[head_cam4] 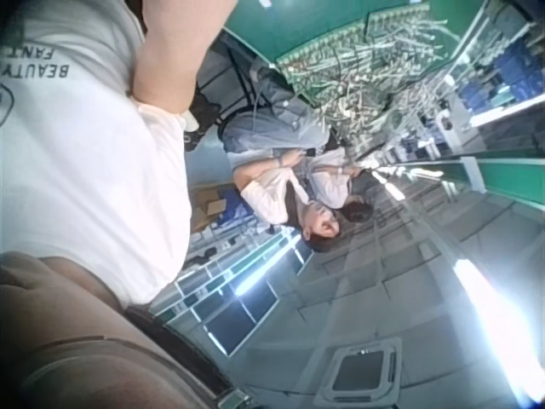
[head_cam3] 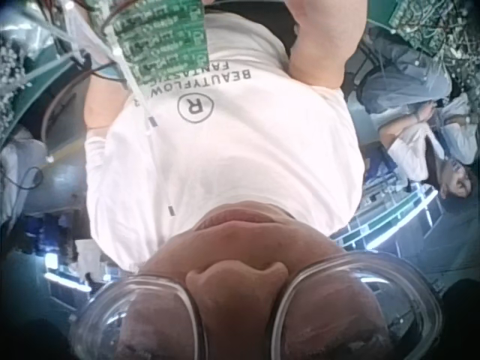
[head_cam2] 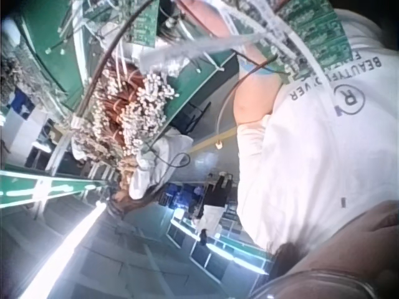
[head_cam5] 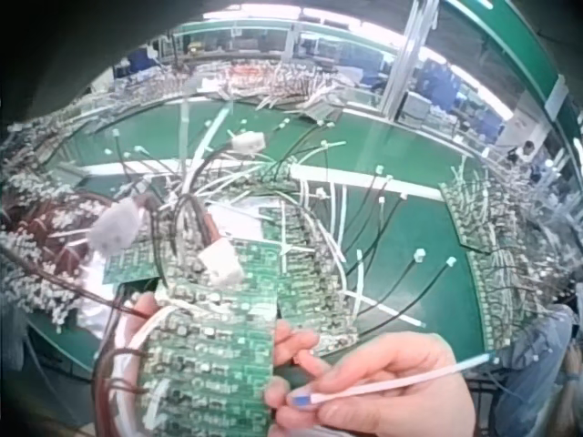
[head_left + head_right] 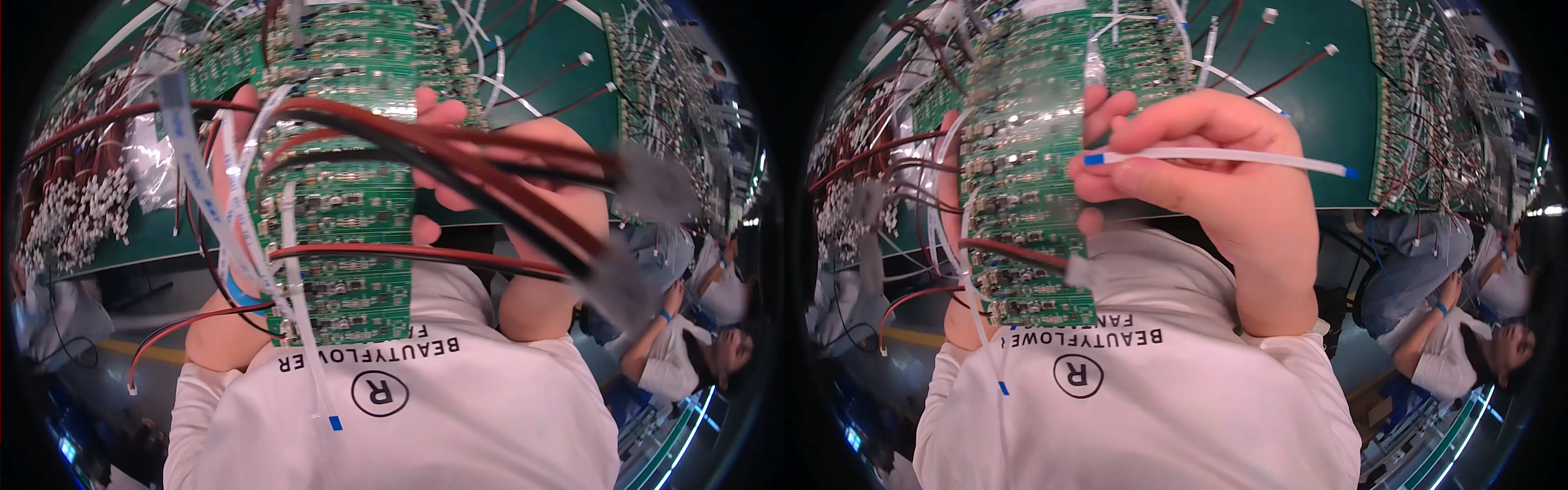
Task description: The person picks up a circuit board panel from the table and connects ribbon cables into the ports on the board by hand.
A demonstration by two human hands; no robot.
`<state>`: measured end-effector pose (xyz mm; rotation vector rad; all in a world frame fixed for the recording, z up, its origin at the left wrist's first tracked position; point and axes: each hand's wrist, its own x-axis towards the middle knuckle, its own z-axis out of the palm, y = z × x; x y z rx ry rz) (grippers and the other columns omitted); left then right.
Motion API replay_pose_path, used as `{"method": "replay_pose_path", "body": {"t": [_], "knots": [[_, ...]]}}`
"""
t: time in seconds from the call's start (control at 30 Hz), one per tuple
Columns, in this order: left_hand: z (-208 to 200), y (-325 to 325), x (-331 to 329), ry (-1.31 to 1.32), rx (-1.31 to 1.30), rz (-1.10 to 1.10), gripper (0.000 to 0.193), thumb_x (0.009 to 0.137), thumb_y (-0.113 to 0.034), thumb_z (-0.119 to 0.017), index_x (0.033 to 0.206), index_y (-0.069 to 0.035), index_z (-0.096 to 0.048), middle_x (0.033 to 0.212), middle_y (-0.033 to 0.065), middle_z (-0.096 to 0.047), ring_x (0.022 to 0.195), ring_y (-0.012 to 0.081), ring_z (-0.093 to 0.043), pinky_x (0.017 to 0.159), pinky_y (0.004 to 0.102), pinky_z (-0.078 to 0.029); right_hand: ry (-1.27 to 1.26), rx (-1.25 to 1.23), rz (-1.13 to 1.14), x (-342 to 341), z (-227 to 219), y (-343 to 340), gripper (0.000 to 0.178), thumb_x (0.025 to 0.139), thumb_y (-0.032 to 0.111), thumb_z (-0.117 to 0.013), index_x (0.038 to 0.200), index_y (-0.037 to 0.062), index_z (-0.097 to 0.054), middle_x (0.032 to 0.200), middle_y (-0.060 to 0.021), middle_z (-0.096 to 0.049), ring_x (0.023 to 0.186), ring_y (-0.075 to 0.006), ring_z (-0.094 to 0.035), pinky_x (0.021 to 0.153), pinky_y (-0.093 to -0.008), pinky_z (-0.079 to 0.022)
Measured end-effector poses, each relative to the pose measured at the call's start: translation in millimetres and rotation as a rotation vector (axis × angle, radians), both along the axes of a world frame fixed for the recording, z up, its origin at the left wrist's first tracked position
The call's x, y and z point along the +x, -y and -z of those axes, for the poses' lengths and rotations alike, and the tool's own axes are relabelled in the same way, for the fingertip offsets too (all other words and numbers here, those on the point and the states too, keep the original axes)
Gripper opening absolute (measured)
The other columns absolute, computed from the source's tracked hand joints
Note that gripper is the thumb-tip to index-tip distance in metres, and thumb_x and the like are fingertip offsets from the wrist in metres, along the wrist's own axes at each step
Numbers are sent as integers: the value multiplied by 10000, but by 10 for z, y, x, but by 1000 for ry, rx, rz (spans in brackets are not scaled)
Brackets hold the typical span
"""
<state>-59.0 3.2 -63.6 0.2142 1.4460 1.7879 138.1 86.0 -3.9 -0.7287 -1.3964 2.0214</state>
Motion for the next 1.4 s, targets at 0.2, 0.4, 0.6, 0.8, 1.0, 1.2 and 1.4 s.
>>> {"method": "replay_pose_path", "body": {"t": [0.2,0.4,0.6,0.8,1.0,1.2,1.4], "knots": [[-9,84,-55,-38,65,123,609,881,-467,-406,1348,-93,-292,1300,156,-392,1075,254,-501,802,399,-481,-54,122,124,-65,27,138,246,761,-2,-615,988,-88,-575,903,-237,-630,834,-313,-644,752,-410,-541],[-37,103,-35,-67,142,288,636,888,-482,-370,1368,-85,-242,1335,185,-342,1123,284,-468,838,439,-468,-78,336,225,-231,-120,226,143,726,-65,-614,868,-66,-593,828,-222,-624,756,-313,-646,685,-428,-544],[42,145,30,-366,315,407,551,901,-318,-391,1376,-81,-242,1351,157,-333,1146,264,-454,870,396,-456,145,926,128,-207,-67,67,173,665,-64,-648,827,-56,-590,782,-157,-590,665,-217,-590,596,-287,-494],[-338,67,226,701,340,380,453,916,-446,-370,1068,-56,-542,974,58,-600,842,145,-578,705,271,-474,390,1280,175,-440,14,125,129,691,58,-687,761,96,-586,721,-20,-562,677,-195,-536,683,-303,-383],[-333,63,179,728,357,473,457,916,-457,-360,1026,-61,-559,916,44,-614,795,120,-585,688,245,-472,400,1346,155,-459,62,152,140,699,50,-668,797,103,-584,728,-16,-571,684,-193,-529,704,-311,-367],[-310,54,168,762,369,602,469,916,-471,-348,975,-68,-580,846,28,-631,737,89,-594,667,213,-470,293,1340,231,-481,131,192,108,729,14,-647,800,70,-587,749,-32,-587,684,-193,-521,685,-314,-379],[-379,41,179,674,276,545,469,911,-479,-354,985,-75,-580,851,19,-632,735,87,-591,650,213,-461,371,1315,242,-480,117,255,129,729,1,-656,816,64,-584,762,-62,-585,714,-212,-516,654,-319,-400]]}}
